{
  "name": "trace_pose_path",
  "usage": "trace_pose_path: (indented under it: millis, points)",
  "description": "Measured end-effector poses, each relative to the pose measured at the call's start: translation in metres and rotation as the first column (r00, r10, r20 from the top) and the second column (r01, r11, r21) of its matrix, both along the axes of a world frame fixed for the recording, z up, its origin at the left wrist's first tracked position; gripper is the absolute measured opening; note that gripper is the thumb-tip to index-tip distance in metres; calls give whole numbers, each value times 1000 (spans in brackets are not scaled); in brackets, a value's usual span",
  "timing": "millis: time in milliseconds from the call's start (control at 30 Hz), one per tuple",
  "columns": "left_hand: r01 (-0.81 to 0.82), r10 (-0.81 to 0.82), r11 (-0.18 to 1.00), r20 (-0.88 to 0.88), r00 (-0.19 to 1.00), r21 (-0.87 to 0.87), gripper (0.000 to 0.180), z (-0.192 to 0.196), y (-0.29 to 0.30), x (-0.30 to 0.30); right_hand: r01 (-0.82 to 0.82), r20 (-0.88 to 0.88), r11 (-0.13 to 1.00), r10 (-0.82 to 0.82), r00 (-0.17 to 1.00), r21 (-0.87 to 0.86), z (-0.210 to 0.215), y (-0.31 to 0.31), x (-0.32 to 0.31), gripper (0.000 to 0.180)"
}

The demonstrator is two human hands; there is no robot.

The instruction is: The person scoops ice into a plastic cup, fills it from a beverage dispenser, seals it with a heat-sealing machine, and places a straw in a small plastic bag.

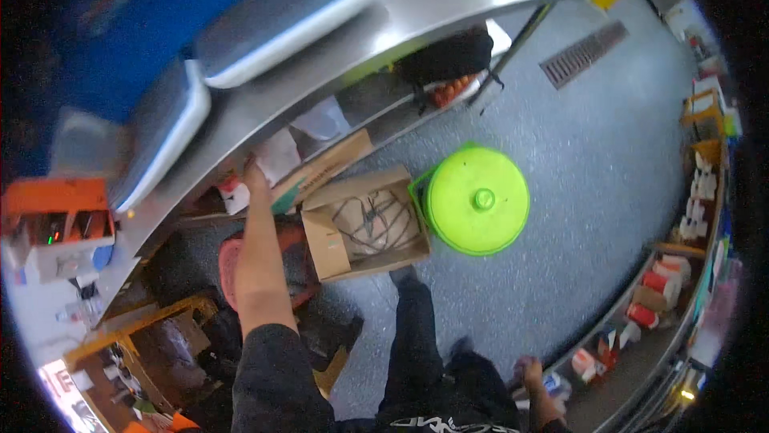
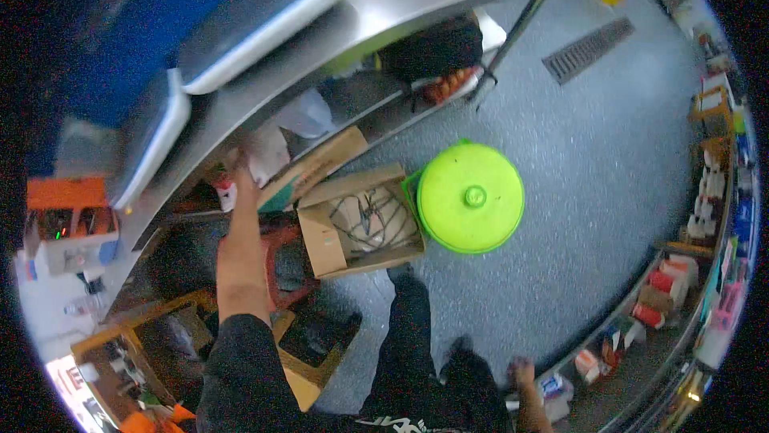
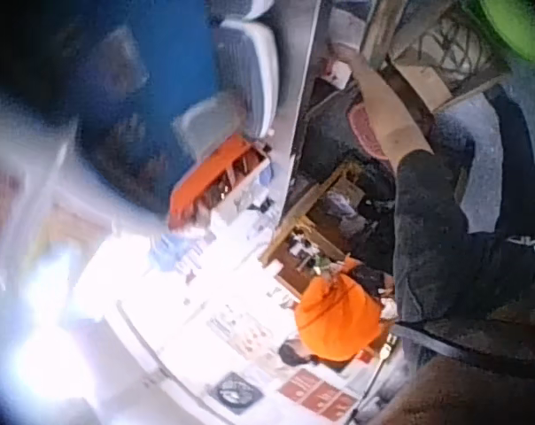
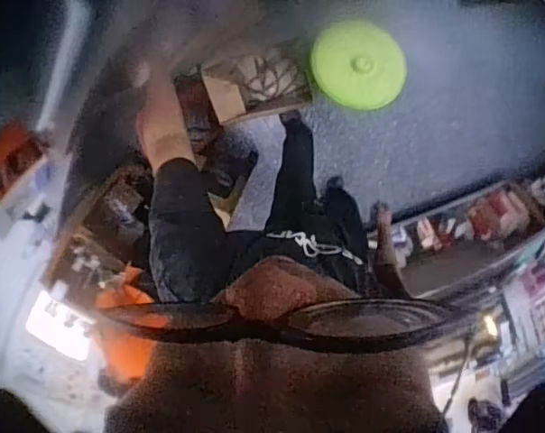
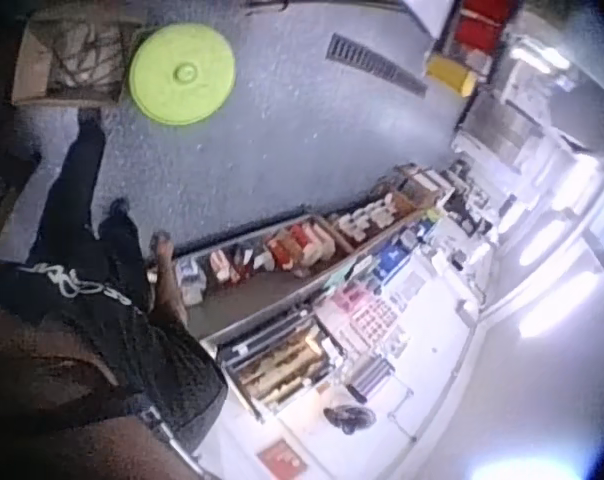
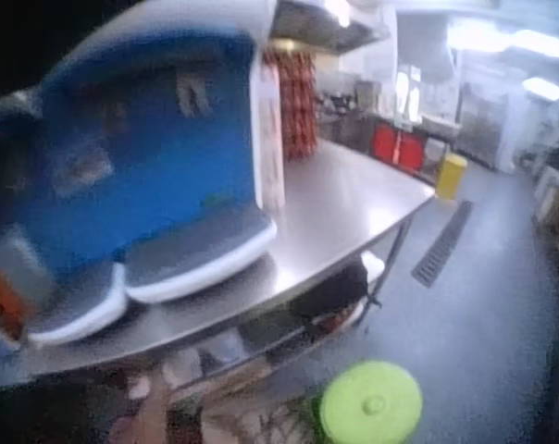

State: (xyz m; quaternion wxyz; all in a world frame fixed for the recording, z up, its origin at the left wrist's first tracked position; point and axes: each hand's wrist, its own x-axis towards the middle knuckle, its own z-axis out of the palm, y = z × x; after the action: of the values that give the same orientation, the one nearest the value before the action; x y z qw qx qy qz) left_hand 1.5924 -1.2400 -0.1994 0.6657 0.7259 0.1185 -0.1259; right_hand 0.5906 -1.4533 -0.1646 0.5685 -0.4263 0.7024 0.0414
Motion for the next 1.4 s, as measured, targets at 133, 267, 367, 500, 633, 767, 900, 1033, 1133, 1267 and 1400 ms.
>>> trace_pose_path:
  millis: [133,267,367,500,633,767,900,1033,1133,1267,1400]
  points:
    - [-64,49,996,-214,976,-60,57,-13,-33,35,-26,-135,998,34,990,64,55,-6,162,20]
    - [-59,2,970,-234,972,-237,49,-43,-1,56,-211,66,973,205,977,98,27,21,180,29]
    - [-39,-46,948,-258,965,-315,43,-60,7,57,-189,23,972,187,982,142,24,38,172,29]
    - [104,-190,912,-183,965,-396,35,-78,10,52,-278,-134,960,281,950,42,18,46,136,29]
    - [72,-155,898,-158,975,-433,30,-86,28,55,-254,-185,956,279,942,145,60,18,179,31]
    - [467,-468,883,157,870,45,38,-93,49,69,-286,-175,941,317,932,182,53,16,186,33]
    - [316,-556,686,192,809,656,45,-94,-2,61,-380,-141,925,377,915,7,4,43,115,33]
    - [61,-646,344,190,739,937,53,-83,4,58,-301,-12,952,302,953,56,28,46,157,32]
    - [-70,-721,246,231,654,967,58,-72,19,61,-487,-189,870,493,850,77,53,38,182,31]
    - [260,-553,510,81,829,820,56,-36,9,43,-412,-159,909,416,895,58,60,38,169,32]
    - [66,-538,411,183,823,909,50,8,-3,13,-330,-110,943,324,939,-35,48,39,132,32]
